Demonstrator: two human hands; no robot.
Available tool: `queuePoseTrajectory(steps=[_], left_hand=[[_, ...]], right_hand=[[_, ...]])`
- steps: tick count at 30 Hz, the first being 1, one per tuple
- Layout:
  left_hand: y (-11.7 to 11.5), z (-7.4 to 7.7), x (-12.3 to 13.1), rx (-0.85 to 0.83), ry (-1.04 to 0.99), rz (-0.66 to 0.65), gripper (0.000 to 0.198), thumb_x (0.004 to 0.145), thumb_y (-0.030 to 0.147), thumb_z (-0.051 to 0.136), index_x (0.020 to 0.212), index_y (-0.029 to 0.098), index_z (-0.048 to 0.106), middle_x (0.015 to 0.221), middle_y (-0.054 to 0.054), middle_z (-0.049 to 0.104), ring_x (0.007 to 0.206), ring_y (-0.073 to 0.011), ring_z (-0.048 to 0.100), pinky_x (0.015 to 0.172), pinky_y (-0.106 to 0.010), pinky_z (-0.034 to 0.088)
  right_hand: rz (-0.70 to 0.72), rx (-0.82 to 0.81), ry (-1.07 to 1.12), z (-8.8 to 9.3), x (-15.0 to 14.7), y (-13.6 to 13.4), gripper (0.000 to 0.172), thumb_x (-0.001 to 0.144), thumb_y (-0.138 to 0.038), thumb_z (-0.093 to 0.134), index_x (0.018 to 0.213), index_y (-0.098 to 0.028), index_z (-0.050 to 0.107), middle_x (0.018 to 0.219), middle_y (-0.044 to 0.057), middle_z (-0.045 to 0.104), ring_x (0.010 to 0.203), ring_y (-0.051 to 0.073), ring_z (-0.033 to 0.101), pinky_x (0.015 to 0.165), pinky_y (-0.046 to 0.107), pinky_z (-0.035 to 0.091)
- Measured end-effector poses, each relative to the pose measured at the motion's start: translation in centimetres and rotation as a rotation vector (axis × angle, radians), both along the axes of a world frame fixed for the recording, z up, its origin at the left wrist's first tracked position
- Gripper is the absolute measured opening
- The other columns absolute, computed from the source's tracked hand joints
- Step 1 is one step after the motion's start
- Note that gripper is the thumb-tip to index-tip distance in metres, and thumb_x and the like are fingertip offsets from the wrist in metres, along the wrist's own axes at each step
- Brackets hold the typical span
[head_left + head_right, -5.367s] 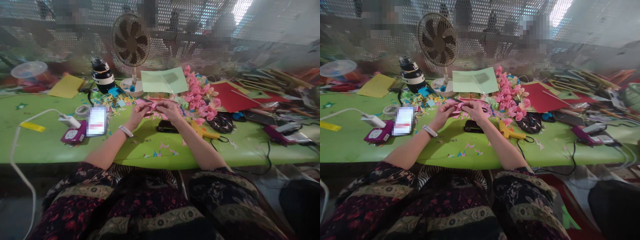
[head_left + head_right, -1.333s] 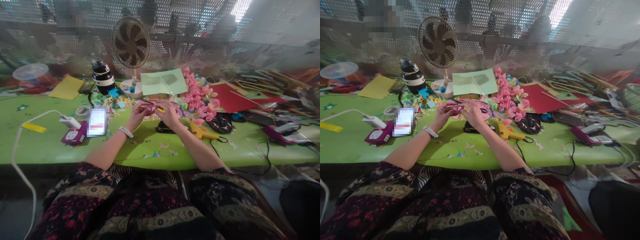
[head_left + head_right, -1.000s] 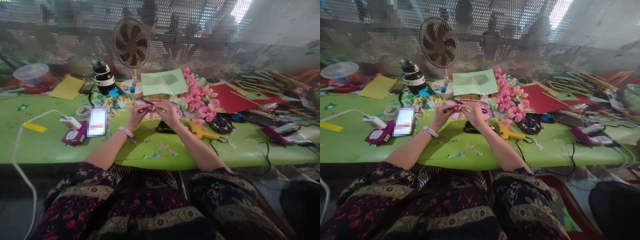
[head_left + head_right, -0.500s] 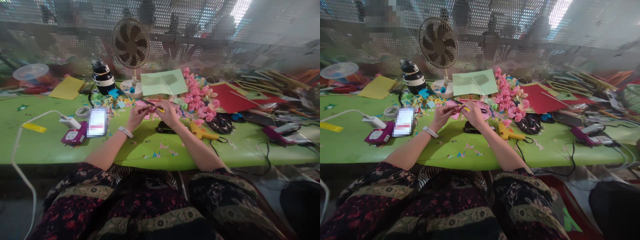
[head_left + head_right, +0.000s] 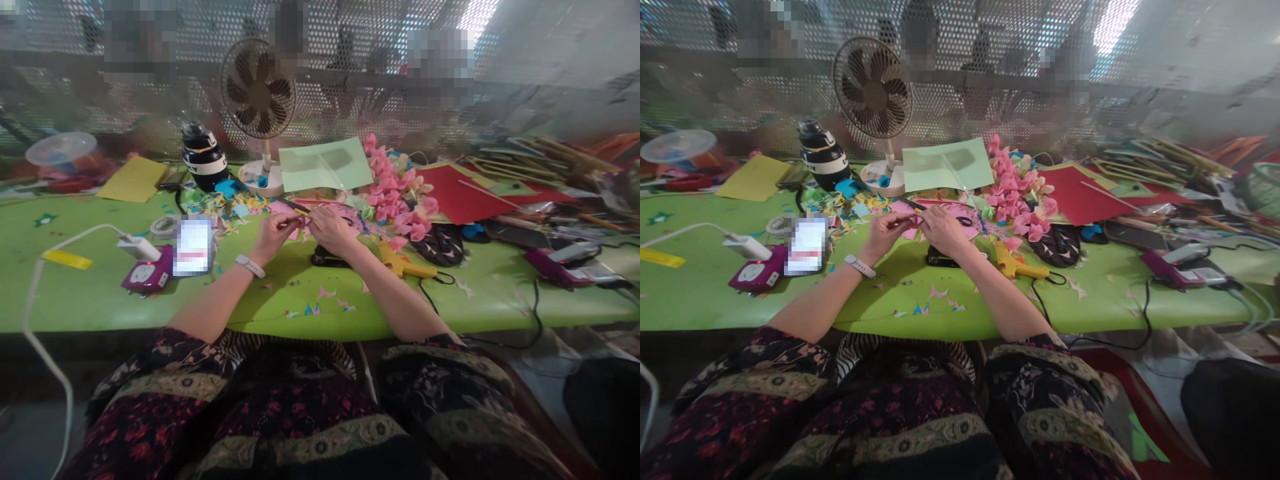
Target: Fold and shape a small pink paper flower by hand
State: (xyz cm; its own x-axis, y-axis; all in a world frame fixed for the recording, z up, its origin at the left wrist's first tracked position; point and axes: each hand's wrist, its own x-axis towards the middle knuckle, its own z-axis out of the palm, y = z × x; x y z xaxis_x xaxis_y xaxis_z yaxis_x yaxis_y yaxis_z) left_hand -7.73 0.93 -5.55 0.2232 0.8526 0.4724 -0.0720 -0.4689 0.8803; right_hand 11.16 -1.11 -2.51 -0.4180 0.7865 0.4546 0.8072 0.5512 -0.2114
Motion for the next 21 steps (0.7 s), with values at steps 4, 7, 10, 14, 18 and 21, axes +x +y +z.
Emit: queuePoseTrajectory(steps=[4, 7, 10, 14, 18, 21], left_hand=[[0.1, 0.0, 0.1, 0.009, 0.015, -0.010, 0.034, 0.080, 0.044, 0.079, 0.099, 0.016, 0.081, 0.089, -0.010, 0.080, 0.079, -0.0188, 0.074, 0.075, -0.033, 0.059], [0.1, 0.0, 0.0, 0.020, 0.033, -0.003, 0.032, 0.081, 0.044, 0.078, 0.098, 0.017, 0.081, 0.090, -0.010, 0.080, 0.079, -0.0188, 0.074, 0.076, -0.034, 0.060], [0.1, 0.0, -0.1, 0.045, 0.040, -0.004, 0.031, 0.080, 0.044, 0.078, 0.097, 0.017, 0.081, 0.089, -0.010, 0.080, 0.080, -0.0194, 0.074, 0.077, -0.034, 0.060], [0.2, -0.1, -0.2, 0.039, 0.049, -0.019, 0.033, 0.080, 0.045, 0.079, 0.097, 0.017, 0.081, 0.089, -0.010, 0.080, 0.080, -0.0190, 0.074, 0.075, -0.033, 0.060], [0.1, -0.2, -0.2, -0.030, 0.051, -0.025, 0.034, 0.080, 0.045, 0.078, 0.098, 0.016, 0.081, 0.090, -0.010, 0.080, 0.080, -0.0189, 0.074, 0.073, -0.033, 0.059], [-0.1, -0.1, -0.1, -0.067, 0.038, -0.025, 0.038, 0.079, 0.046, 0.079, 0.100, 0.015, 0.080, 0.091, -0.011, 0.079, 0.079, -0.0194, 0.073, 0.073, -0.033, 0.059]], right_hand=[[-0.014, 0.065, -0.073, 0.1, -0.2, -0.2, 0.025, 0.098, -0.017, 0.043, 0.110, -0.014, 0.066, 0.109, 0.017, 0.068, 0.105, 0.031, 0.059, 0.097, 0.045, 0.046], [-0.010, 0.031, -0.091, 0.4, 0.0, -0.2, 0.026, 0.100, -0.018, 0.042, 0.110, -0.015, 0.066, 0.109, 0.017, 0.068, 0.103, 0.031, 0.059, 0.095, 0.045, 0.046], [0.010, -0.077, -0.046, 1.0, 0.3, -0.2, 0.025, 0.099, -0.018, 0.043, 0.107, -0.015, 0.066, 0.107, 0.016, 0.070, 0.100, 0.030, 0.061, 0.091, 0.043, 0.047], [0.023, -0.195, 0.055, 1.6, 0.4, -0.5, 0.022, 0.098, -0.018, 0.045, 0.100, -0.017, 0.067, 0.101, 0.012, 0.071, 0.093, 0.026, 0.063, 0.083, 0.038, 0.047], [-0.018, -0.235, 0.085, 1.7, 0.0, -1.0, 0.021, 0.098, -0.016, 0.045, 0.098, -0.017, 0.066, 0.100, 0.012, 0.072, 0.090, 0.025, 0.063, 0.080, 0.036, 0.047], [-0.033, -0.238, 0.094, 1.6, -0.3, -1.1, 0.020, 0.097, -0.017, 0.046, 0.100, -0.017, 0.066, 0.102, 0.013, 0.072, 0.090, 0.025, 0.064, 0.080, 0.036, 0.047]])
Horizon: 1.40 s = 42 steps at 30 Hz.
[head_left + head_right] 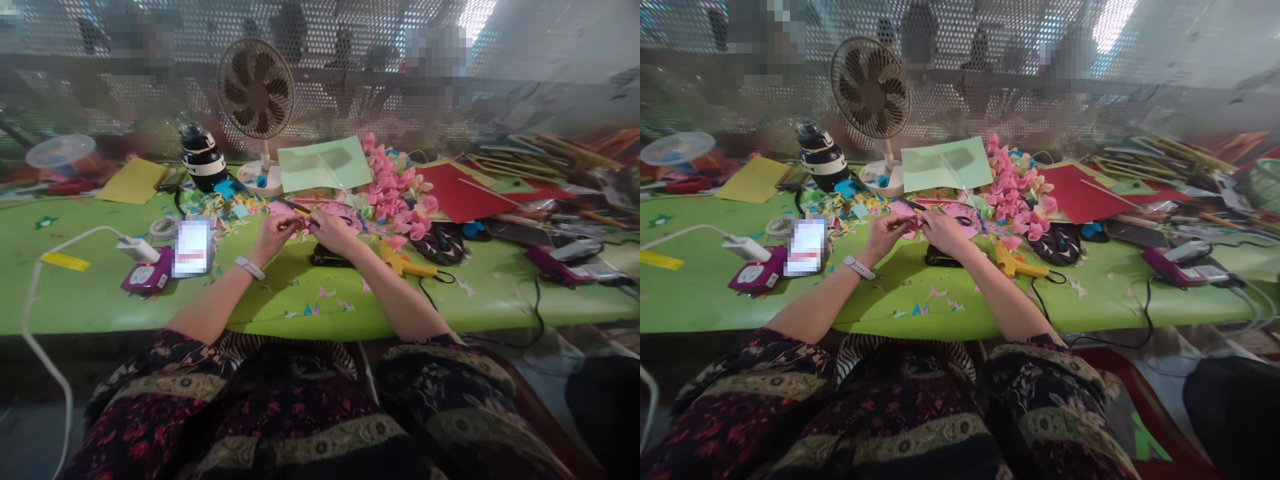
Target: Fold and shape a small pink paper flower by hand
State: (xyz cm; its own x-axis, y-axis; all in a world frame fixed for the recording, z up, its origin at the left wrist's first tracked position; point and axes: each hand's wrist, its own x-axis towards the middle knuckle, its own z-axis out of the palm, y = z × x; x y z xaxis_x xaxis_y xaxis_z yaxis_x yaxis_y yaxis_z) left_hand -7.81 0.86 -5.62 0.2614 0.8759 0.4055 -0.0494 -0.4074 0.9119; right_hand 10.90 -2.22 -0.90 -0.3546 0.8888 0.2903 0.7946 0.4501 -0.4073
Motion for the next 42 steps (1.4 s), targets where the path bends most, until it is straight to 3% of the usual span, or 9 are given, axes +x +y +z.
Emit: queuePoseTrajectory(steps=[9, 19, 27, 30, 33, 37, 42], left_hand=[[-0.7, 0.3, 0.4, 0.036, -0.022, 0.049, 0.040, 0.079, 0.051, 0.079, 0.096, 0.014, 0.080, 0.091, -0.011, 0.079, 0.079, -0.0198, 0.073, 0.071, -0.032, 0.060], [-1.7, 0.9, 0.9, 0.173, -0.017, 0.121, 0.039, 0.086, 0.052, 0.073, 0.100, 0.015, 0.080, 0.091, -0.010, 0.079, 0.076, -0.0175, 0.072, 0.073, -0.031, 0.062], [-1.2, 0.4, 1.0, 0.206, -0.089, 0.036, 0.040, 0.089, 0.052, 0.071, 0.106, 0.016, 0.079, 0.091, -0.009, 0.078, 0.073, -0.0141, 0.071, 0.063, -0.024, 0.060], [-1.2, 0.3, 0.9, 0.200, -0.096, 0.015, 0.040, 0.090, 0.051, 0.070, 0.108, 0.016, 0.079, 0.091, -0.009, 0.078, 0.076, -0.0156, 0.073, 0.066, -0.025, 0.061], [-1.2, 0.4, 0.8, 0.165, -0.109, -0.001, 0.038, 0.091, 0.049, 0.070, 0.108, 0.016, 0.078, 0.094, -0.010, 0.078, 0.080, -0.0166, 0.075, 0.070, -0.026, 0.062], [-1.0, 0.6, 0.5, 0.154, -0.088, -0.018, 0.035, 0.088, 0.044, 0.074, 0.110, 0.017, 0.077, 0.091, -0.007, 0.078, 0.074, -0.0134, 0.072, 0.065, -0.023, 0.060], [-0.9, 0.6, 0.4, 0.099, -0.079, -0.032, 0.031, 0.083, 0.039, 0.077, 0.102, 0.015, 0.081, 0.087, -0.008, 0.078, 0.071, -0.0135, 0.072, 0.066, -0.025, 0.061]], right_hand=[[-0.029, 0.063, -0.030, -0.3, -0.6, -0.1, 0.020, 0.097, -0.017, 0.046, 0.098, -0.017, 0.066, 0.100, 0.013, 0.072, 0.086, 0.025, 0.063, 0.075, 0.035, 0.045], [-0.037, 0.078, 0.138, -0.3, -0.9, -0.2, 0.018, 0.092, -0.019, 0.046, 0.093, -0.018, 0.064, 0.093, 0.011, 0.070, 0.085, 0.025, 0.062, 0.076, 0.035, 0.044], [0.038, -0.029, 0.413, 0.3, -0.7, -0.1, 0.012, 0.087, -0.022, 0.047, 0.084, -0.020, 0.059, 0.081, 0.004, 0.067, 0.074, 0.019, 0.060, 0.070, 0.031, 0.044], [0.057, -0.074, 0.473, 0.3, -0.7, 0.0, 0.012, 0.086, -0.022, 0.046, 0.083, -0.020, 0.058, 0.077, 0.002, 0.066, 0.070, 0.017, 0.059, 0.067, 0.029, 0.044], [0.045, -0.039, 0.414, 0.5, -0.5, -0.1, 0.012, 0.085, -0.022, 0.048, 0.083, -0.020, 0.059, 0.076, 0.002, 0.065, 0.070, 0.017, 0.057, 0.066, 0.029, 0.042], [0.028, 0.062, 0.203, 1.0, -0.1, -0.4, 0.010, 0.085, -0.022, 0.052, 0.080, -0.019, 0.061, 0.078, 0.004, 0.065, 0.071, 0.018, 0.054, 0.069, 0.030, 0.038], [0.018, 0.003, 0.149, 1.3, 0.2, -0.4, 0.014, 0.087, -0.021, 0.052, 0.082, -0.018, 0.064, 0.079, 0.004, 0.065, 0.072, 0.018, 0.056, 0.069, 0.029, 0.039]])
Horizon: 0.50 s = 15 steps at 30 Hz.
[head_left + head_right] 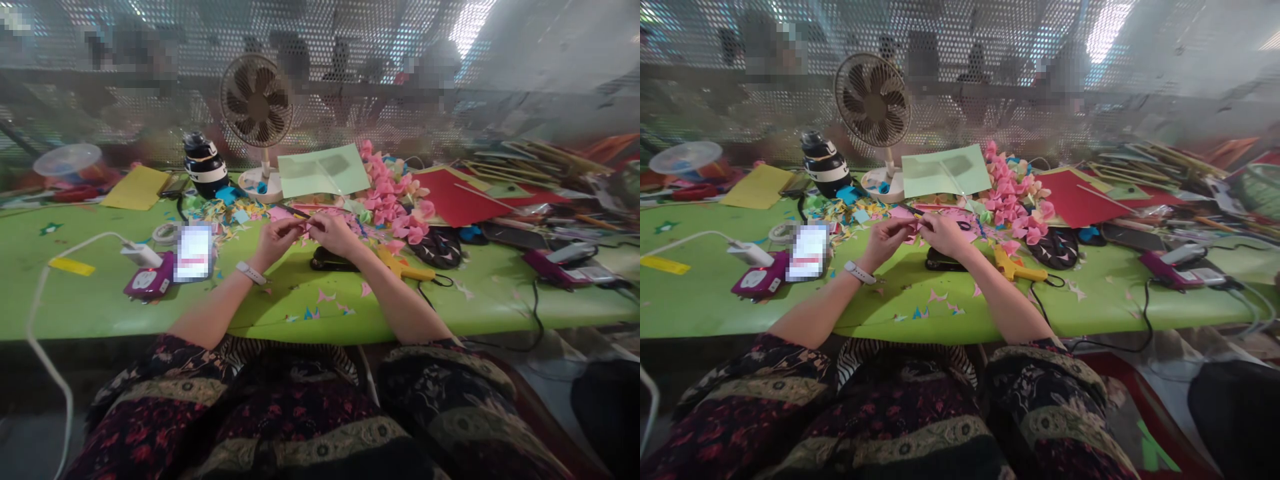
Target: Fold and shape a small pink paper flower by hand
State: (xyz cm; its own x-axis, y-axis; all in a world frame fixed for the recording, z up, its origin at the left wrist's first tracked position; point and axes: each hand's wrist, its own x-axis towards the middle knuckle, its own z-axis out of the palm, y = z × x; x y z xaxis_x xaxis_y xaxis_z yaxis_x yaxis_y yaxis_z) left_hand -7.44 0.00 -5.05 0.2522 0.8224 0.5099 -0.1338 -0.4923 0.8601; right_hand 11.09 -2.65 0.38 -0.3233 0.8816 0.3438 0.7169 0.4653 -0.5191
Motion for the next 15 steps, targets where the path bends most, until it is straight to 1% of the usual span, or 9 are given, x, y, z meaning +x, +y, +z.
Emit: queuePoseTrajectory(steps=[5, 9, 12, 15], left_hand=[[-0.07, -0.12, 0.04, -0.068, -0.035, -0.017, 0.031, 0.080, 0.039, 0.079, 0.100, 0.015, 0.081, 0.087, -0.008, 0.080, 0.074, -0.0158, 0.074, 0.070, -0.029, 0.062], [-0.07, -0.08, 0.11, -0.088, -0.048, -0.019, 0.033, 0.080, 0.040, 0.079, 0.102, 0.016, 0.081, 0.091, -0.009, 0.080, 0.081, -0.0187, 0.077, 0.078, -0.034, 0.063], [-0.18, 0.01, 0.33, -0.075, -0.053, 0.004, 0.032, 0.081, 0.040, 0.079, 0.102, 0.016, 0.081, 0.093, -0.009, 0.080, 0.084, -0.0198, 0.077, 0.083, -0.037, 0.063], [-0.40, 0.08, 0.60, -0.038, -0.046, 0.051, 0.027, 0.081, 0.038, 0.078, 0.098, 0.016, 0.082, 0.090, -0.008, 0.080, 0.078, -0.0182, 0.074, 0.082, -0.037, 0.063]], right_hand=[[-0.010, -0.033, 0.039, 0.12, -0.29, -0.13, 0.014, 0.087, -0.021, 0.052, 0.081, -0.018, 0.065, 0.077, 0.003, 0.066, 0.071, 0.017, 0.057, 0.069, 0.028, 0.040], [-0.018, -0.024, 0.039, 0.21, -0.43, -0.26, 0.017, 0.089, -0.021, 0.051, 0.082, -0.018, 0.066, 0.080, 0.004, 0.069, 0.072, 0.017, 0.059, 0.069, 0.028, 0.040], [-0.025, 0.024, -0.035, 0.05, -0.46, -0.32, 0.022, 0.092, -0.021, 0.047, 0.089, -0.017, 0.068, 0.087, 0.008, 0.072, 0.078, 0.020, 0.061, 0.073, 0.029, 0.042], [-0.077, 0.096, -0.192, -0.25, -0.66, -0.47, 0.026, 0.095, -0.020, 0.043, 0.097, -0.015, 0.069, 0.098, 0.012, 0.073, 0.085, 0.023, 0.062, 0.074, 0.031, 0.040]])
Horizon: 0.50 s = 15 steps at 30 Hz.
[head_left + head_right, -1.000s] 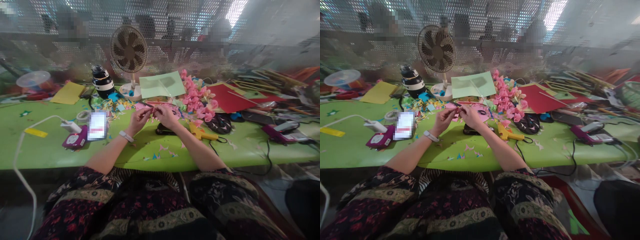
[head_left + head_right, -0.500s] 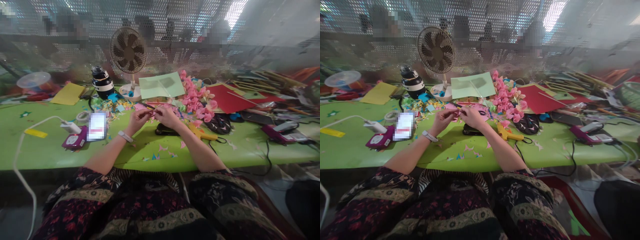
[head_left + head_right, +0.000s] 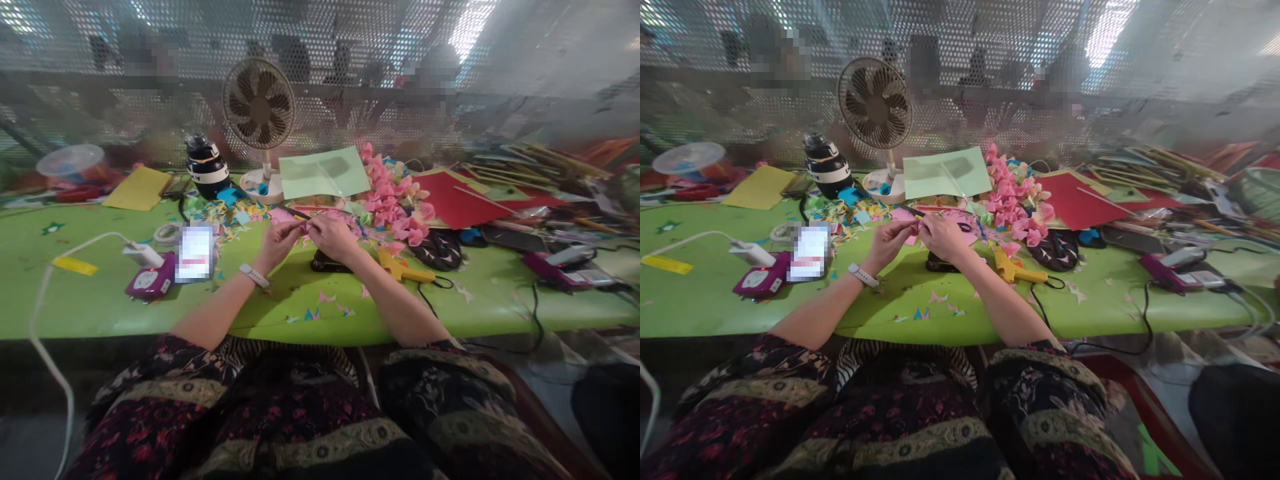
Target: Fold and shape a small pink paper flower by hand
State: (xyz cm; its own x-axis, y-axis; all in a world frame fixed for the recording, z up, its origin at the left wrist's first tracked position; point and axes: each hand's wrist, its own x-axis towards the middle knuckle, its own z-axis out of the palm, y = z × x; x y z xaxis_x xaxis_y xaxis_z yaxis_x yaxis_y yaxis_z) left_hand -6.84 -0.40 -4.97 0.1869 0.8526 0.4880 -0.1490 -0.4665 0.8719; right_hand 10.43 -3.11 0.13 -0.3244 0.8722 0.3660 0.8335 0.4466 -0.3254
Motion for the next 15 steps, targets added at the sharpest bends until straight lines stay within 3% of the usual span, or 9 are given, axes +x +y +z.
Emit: queuePoseTrajectory(steps=[9, 15], left_hand=[[0.1, -1.0, 0.5, -0.070, 0.023, 0.015, 0.035, 0.081, 0.045, 0.077, 0.100, 0.016, 0.081, 0.094, -0.009, 0.080, 0.081, -0.0181, 0.071, 0.081, -0.034, 0.058], [0.1, -1.3, 0.4, -0.001, 0.069, 0.014, 0.039, 0.086, 0.049, 0.072, 0.104, 0.015, 0.079, 0.096, -0.010, 0.079, 0.086, -0.0201, 0.071, 0.083, -0.034, 0.056]], right_hand=[[-0.102, -0.043, -0.276, 0.7, -1.2, -1.2, 0.033, 0.101, -0.022, 0.038, 0.115, -0.011, 0.066, 0.112, 0.019, 0.072, 0.098, 0.028, 0.066, 0.078, 0.034, 0.042], [-0.087, -0.076, -0.236, 0.6, -1.0, -1.2, 0.033, 0.100, -0.022, 0.040, 0.115, -0.011, 0.066, 0.115, 0.020, 0.072, 0.100, 0.029, 0.066, 0.080, 0.037, 0.044]])
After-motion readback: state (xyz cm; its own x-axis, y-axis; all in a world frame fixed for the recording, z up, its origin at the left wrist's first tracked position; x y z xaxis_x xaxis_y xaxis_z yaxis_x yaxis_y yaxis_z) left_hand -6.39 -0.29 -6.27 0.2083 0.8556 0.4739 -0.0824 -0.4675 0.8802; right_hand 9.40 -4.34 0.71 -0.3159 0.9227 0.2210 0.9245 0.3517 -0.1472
